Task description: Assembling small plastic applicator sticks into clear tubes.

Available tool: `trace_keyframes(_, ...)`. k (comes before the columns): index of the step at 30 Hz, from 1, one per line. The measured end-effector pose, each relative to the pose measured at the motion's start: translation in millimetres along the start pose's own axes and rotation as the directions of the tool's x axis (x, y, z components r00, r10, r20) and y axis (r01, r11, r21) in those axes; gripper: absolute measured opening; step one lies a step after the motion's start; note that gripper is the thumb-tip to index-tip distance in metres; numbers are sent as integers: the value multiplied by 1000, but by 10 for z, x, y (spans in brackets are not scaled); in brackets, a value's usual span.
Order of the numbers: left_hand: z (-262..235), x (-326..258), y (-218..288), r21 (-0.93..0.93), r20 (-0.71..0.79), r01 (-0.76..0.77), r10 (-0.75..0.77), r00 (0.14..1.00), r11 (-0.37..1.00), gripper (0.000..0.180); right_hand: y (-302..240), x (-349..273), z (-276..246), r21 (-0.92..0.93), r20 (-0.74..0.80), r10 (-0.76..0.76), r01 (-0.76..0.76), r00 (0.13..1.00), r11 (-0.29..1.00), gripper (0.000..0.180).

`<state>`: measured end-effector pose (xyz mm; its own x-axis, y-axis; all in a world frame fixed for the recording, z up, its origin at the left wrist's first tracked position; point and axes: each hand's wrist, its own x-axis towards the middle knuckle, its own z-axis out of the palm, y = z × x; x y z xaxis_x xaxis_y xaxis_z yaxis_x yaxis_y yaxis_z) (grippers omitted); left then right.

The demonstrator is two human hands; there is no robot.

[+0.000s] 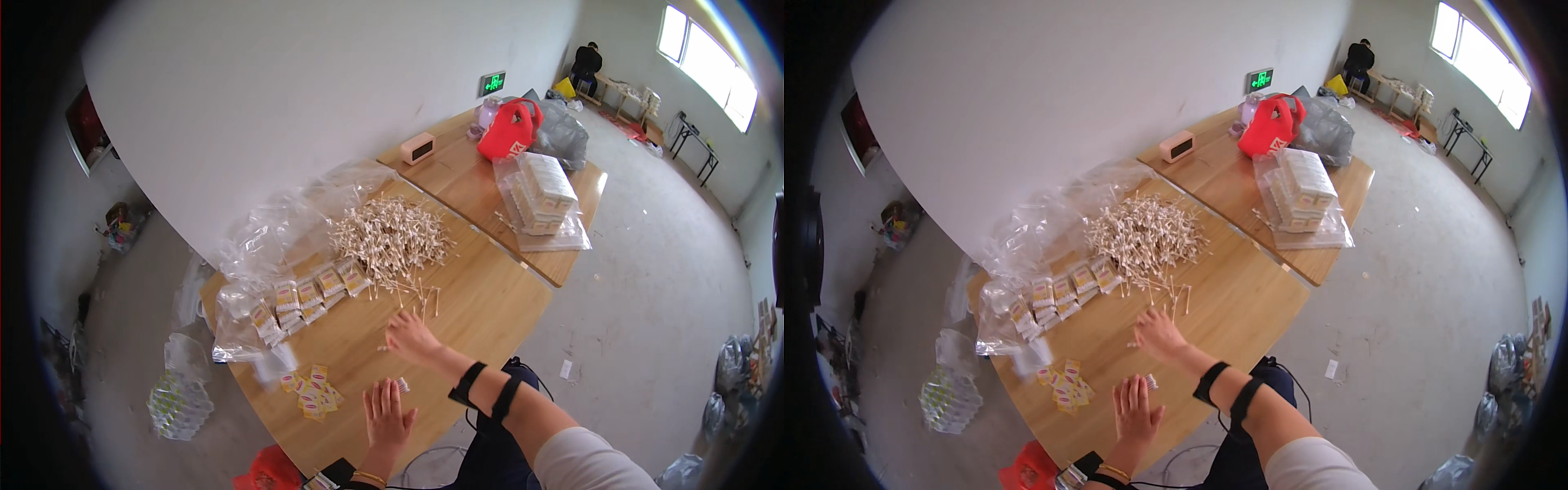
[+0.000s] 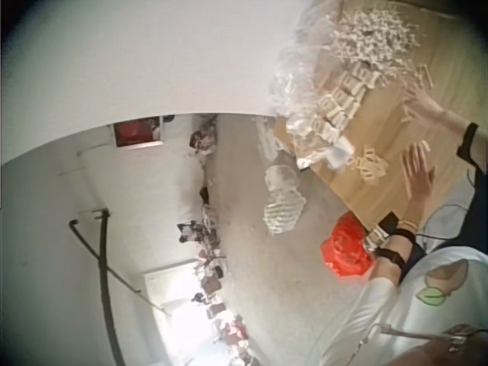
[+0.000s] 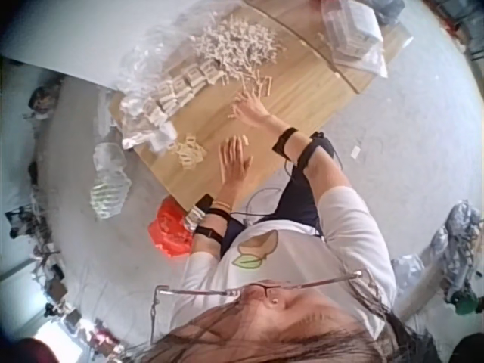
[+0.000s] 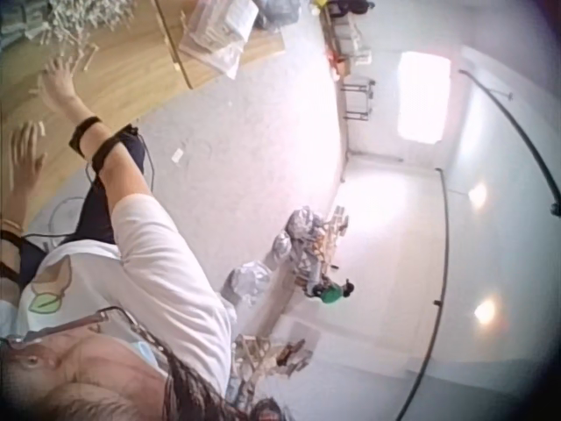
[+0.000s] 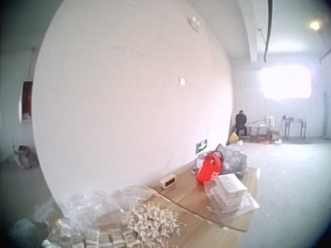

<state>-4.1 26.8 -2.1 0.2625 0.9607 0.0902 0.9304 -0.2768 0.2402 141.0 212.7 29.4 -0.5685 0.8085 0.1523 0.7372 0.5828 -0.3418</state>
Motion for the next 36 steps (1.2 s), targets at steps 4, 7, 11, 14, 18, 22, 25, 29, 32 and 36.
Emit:
trace_keyframes(4,-34,6,55,38,18,55,-55,998,998,89,-297,-506,249,224,-73,-6,23,997,974,9)
trace_keyframes(7,-22,18,54,58,59,45,-49,997,997,91,-280,-661,247,389,-99,-2,41,995,920,15)
trace_keyframes(11,-28,5,17,34,42,38,-40,998,999,87,99,-635,-94,278,-216,144,-81,966,957,21)
trace_keyframes(14,-77,104,52,33,6,-26,25,1000,999,85,399,-707,-225,217,-139,182,-149,973,965,25)
trace_keyframes(18,-49,159,21,33,17,-33,32,999,999,85,403,-731,-238,104,-149,0,16,989,994,22)
trace_keyframes(22,-3,138,38,49,27,-21,20,999,999,84,388,-635,-228,140,-106,148,-132,983,981,10)
trace_keyframes(25,-5,102,94,-34,51,-15,17,999,999,84,266,-554,-63,119,-93,162,-151,982,981,7)
trace_keyframes(29,-68,6,102,-43,74,-10,14,997,999,83,-139,-578,118,164,-16,91,-87,996,983,8)
trace_keyframes(32,-103,31,95,-72,74,-11,16,997,997,84,-162,-556,103,241,-18,37,-31,999,970,13)
trace_keyframes(36,-40,-37,27,-96,61,-45,51,997,994,85,230,-296,-255,28,-261,493,-504,830,863,50)
